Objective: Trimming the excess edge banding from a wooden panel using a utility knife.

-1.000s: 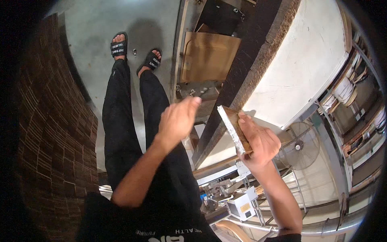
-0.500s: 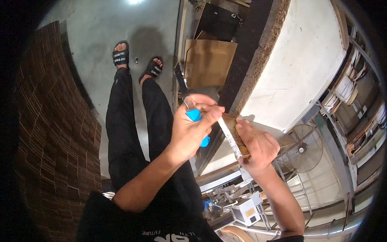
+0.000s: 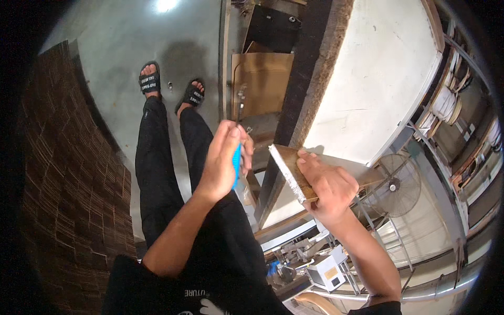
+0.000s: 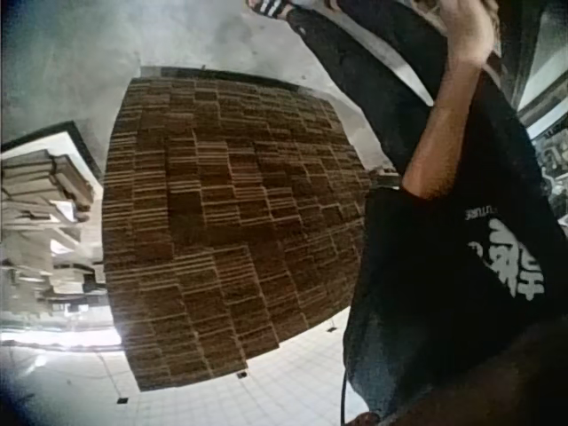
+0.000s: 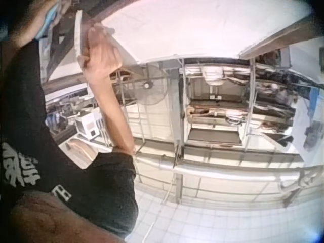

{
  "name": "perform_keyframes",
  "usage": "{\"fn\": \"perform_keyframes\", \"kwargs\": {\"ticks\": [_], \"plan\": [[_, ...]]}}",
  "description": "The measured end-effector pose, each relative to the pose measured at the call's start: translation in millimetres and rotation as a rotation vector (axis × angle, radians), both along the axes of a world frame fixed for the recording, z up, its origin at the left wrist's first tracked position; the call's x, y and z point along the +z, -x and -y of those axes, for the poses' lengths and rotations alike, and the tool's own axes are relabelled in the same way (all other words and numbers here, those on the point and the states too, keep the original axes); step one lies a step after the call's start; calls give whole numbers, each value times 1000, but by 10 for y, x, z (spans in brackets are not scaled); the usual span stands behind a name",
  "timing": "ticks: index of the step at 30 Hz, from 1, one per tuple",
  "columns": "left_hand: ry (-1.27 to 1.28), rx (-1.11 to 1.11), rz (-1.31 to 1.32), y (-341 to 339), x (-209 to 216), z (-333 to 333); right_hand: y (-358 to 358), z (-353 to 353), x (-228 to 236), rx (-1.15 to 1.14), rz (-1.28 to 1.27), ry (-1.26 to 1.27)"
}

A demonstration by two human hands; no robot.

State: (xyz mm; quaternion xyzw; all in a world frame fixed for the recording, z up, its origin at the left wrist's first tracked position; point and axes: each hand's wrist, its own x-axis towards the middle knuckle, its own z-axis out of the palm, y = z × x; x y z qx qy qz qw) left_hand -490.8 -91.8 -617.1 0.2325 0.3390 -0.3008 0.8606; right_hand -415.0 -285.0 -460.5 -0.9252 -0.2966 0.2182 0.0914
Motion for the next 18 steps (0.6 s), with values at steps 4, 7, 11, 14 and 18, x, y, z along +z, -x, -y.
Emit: {"fn": "perform_keyframes", "kwargs": {"ticks": [4, 7, 11, 14, 18], "plan": [[-535, -204, 608, -605, -103, -124, 0, 11, -6, -15, 6, -17], [-825, -287, 957, -1180, -62, -111, 8, -23, -9, -9, -15, 22], [-1112, -461, 1152, -1645, -46, 117, 59, 21, -55, -15, 34, 24], [-1094, -483, 1159, -1544, -210, 86, 80, 56, -39, -25, 31, 18], [-1060, -690, 998, -1288, -537, -248, 72, 59, -36, -33, 35, 16]]}}
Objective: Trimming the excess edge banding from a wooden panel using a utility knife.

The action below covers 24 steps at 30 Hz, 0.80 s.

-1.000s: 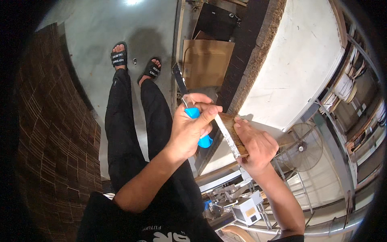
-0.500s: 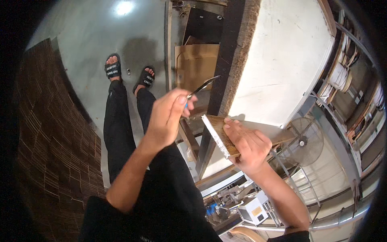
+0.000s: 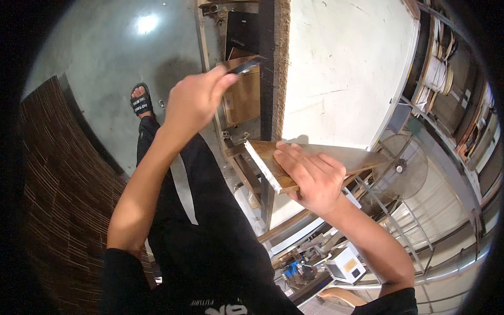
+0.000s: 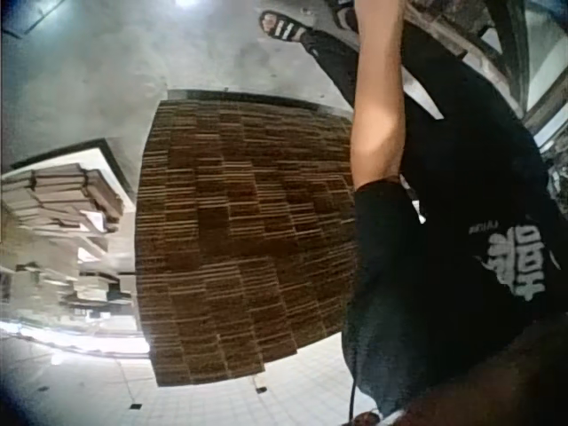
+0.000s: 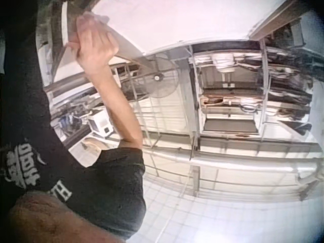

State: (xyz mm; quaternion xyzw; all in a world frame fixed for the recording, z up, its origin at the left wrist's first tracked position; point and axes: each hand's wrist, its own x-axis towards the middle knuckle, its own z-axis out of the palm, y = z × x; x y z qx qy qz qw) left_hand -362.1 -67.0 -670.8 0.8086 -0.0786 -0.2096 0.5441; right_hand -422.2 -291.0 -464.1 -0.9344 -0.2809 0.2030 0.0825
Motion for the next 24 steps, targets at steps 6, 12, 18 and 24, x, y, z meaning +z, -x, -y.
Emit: {"fn": "perform_keyframes", "kwargs": {"ticks": [6, 12, 18, 24], "plan": [[186, 166, 116, -96, 216, 59, -2, -6, -19, -1, 24, -2], [64, 131, 480, -496, 438, 313, 2, -35, -20, -17, -2, -27], [-223, 18, 432, -243, 198, -137, 2, -19, 0, -26, -2, -31], [-317, 97, 418, -17, -97, -405, -12, 1, -64, -3, 9, -33]]}}
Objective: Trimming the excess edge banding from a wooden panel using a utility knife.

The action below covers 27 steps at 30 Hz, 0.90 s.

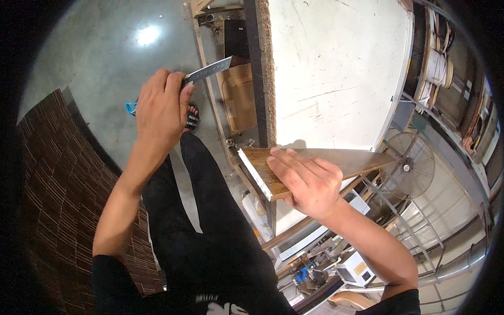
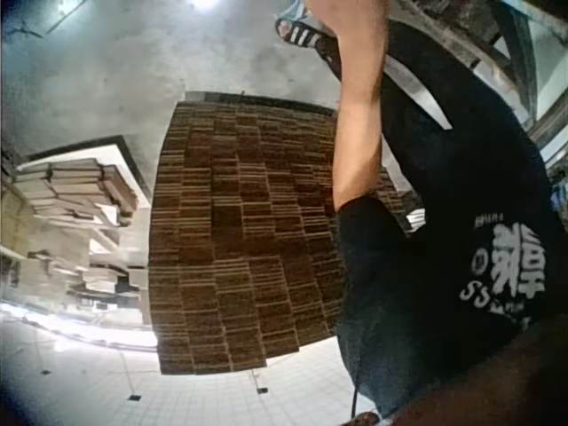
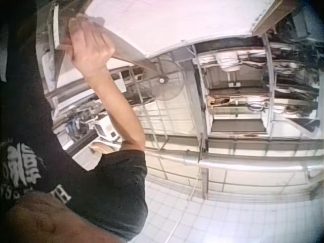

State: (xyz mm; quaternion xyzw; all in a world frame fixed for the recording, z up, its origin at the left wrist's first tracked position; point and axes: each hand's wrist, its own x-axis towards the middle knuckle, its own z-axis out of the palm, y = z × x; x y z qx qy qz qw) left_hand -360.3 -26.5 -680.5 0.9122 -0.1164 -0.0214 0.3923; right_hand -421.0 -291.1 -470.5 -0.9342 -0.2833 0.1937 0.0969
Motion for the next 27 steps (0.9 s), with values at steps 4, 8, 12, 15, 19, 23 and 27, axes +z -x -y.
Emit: {"fn": "perform_keyframes", "kwargs": {"ticks": [4, 8, 12, 15, 19, 23, 27], "plan": [[428, 128, -334, 110, 489, 105, 7, 5, 38, 7, -20, 8], [567, 229, -409, 619, 856, 163, 5, 17, 82, -5, -33, 32], [859, 421, -796, 1059, 1217, 391, -26, -44, 86, 1, -44, 64], [926, 281, -1048, 1082, 1299, 413, -35, -71, 90, -13, -51, 65], [1194, 398, -1304, 1036, 1162, 591, -19, -83, 93, -22, -55, 33], [1262, 387, -1400, 1087, 1066, 671, -21, -54, 62, -5, -36, 20], [1259, 395, -1352, 1112, 1004, 740, -14, -67, 80, 5, -38, 39]]}}
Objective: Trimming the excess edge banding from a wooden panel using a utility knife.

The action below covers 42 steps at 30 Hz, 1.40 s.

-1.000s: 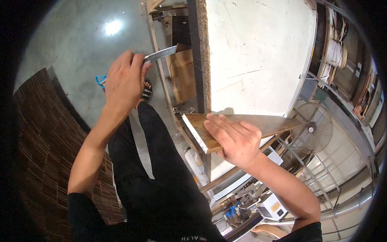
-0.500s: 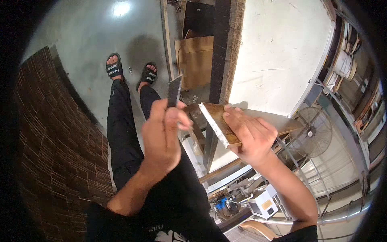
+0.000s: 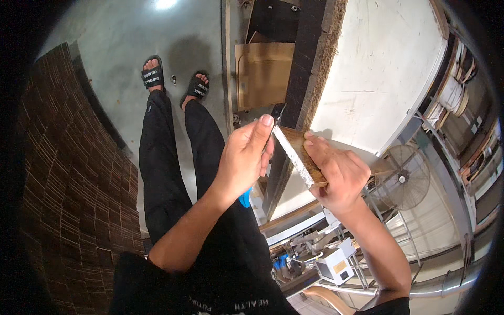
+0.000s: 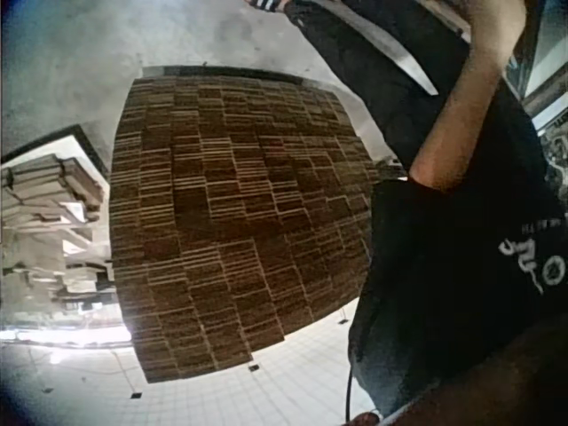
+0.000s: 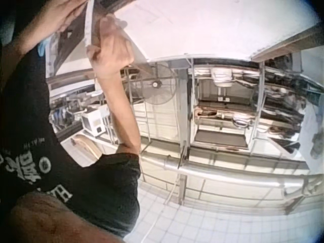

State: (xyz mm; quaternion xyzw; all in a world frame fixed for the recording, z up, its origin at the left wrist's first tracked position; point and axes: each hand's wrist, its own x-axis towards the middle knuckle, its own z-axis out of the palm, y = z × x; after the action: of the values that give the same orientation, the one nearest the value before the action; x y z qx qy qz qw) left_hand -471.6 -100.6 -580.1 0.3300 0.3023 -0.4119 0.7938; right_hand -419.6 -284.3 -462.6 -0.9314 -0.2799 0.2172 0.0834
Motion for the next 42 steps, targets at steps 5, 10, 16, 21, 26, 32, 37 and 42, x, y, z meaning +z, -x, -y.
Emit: {"fn": "perform_keyframes", "kwargs": {"ticks": [5, 10, 16, 21, 26, 32, 37, 42], "plan": [[-153, -33, 146, -35, 186, -25, 13, 0, 3, -2, 12, 4], [-237, -22, 162, -29, 127, -1, -4, -6, 5, -10, 3, -11], [-313, -36, 170, 37, 188, 68, 2, -31, 17, -6, 10, 10], [-299, -80, 183, 34, 245, -29, -21, -40, 10, -9, 8, 2], [-318, -55, 172, 24, 94, 12, 26, -13, 6, -3, 5, -8], [-369, -105, 200, 11, 150, 11, -27, -21, 15, 7, -1, 6], [-322, -148, 171, 46, 262, -73, -17, -12, 15, 4, -3, 1], [-265, -166, 180, 50, 165, -70, -3, 17, 24, -7, -21, 0]]}}
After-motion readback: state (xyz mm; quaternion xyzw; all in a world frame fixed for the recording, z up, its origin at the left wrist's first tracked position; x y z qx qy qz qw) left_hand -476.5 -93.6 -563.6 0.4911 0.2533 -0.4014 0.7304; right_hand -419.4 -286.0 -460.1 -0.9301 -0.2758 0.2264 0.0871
